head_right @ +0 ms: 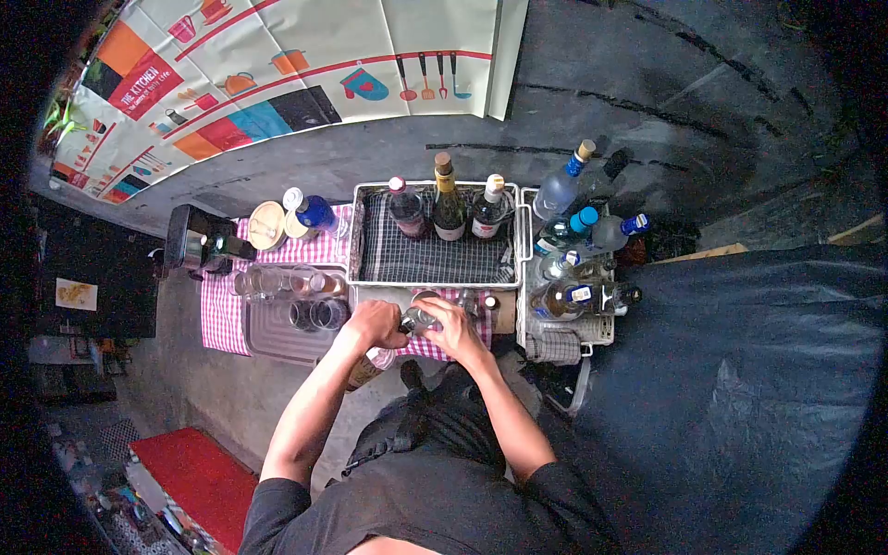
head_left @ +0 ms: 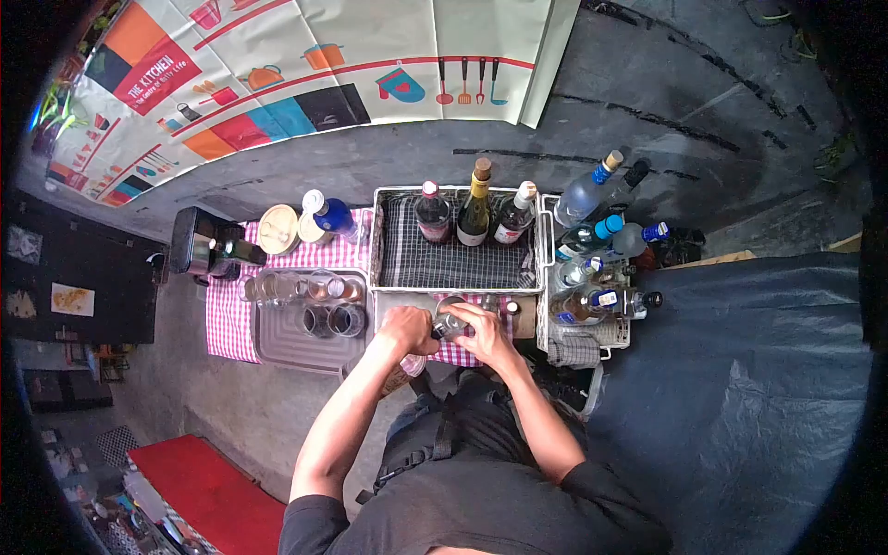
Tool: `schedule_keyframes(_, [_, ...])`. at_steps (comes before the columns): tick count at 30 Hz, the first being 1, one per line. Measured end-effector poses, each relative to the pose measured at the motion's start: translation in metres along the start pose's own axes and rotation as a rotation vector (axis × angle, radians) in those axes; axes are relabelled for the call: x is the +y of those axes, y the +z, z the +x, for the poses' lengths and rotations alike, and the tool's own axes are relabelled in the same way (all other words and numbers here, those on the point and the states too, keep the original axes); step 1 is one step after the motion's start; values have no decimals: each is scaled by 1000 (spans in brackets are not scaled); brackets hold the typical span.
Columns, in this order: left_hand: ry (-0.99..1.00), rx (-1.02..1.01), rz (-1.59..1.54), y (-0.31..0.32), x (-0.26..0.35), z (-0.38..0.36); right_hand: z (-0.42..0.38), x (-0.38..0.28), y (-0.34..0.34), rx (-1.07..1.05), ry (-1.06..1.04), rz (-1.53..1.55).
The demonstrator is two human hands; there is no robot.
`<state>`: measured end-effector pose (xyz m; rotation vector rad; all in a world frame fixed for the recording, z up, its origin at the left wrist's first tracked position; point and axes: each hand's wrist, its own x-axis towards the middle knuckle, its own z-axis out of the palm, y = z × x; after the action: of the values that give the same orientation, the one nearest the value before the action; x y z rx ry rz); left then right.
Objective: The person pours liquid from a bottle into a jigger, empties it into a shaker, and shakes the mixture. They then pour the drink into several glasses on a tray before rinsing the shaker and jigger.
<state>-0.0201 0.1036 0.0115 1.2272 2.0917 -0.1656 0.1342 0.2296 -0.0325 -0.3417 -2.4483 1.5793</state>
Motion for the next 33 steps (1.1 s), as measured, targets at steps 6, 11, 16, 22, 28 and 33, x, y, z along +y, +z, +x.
schedule_keyframes(6, [3,-14,-15,-6,3,-3,-1,-4,-1,-7,3,-6])
schedule_keyframes(11, [-30,-61,-8,-3,3,-1,-1,-3,-1,-31,17,-16])
schedule_keyframes(16, [-52,-111,-13,-12,7,-5,-2,0,3,-28,14,14])
schedule_keyframes(22, [-94,-176,44,-16,11,-3,-2,1,3,-14,-3,8])
schedule_keyframes(28, [-102,-190,44,-11,10,0,-3,2,4,-21,8,10])
schedule_keyframes(33, [-80,-144,32,-5,5,1,-1,-1,2,-21,-3,13])
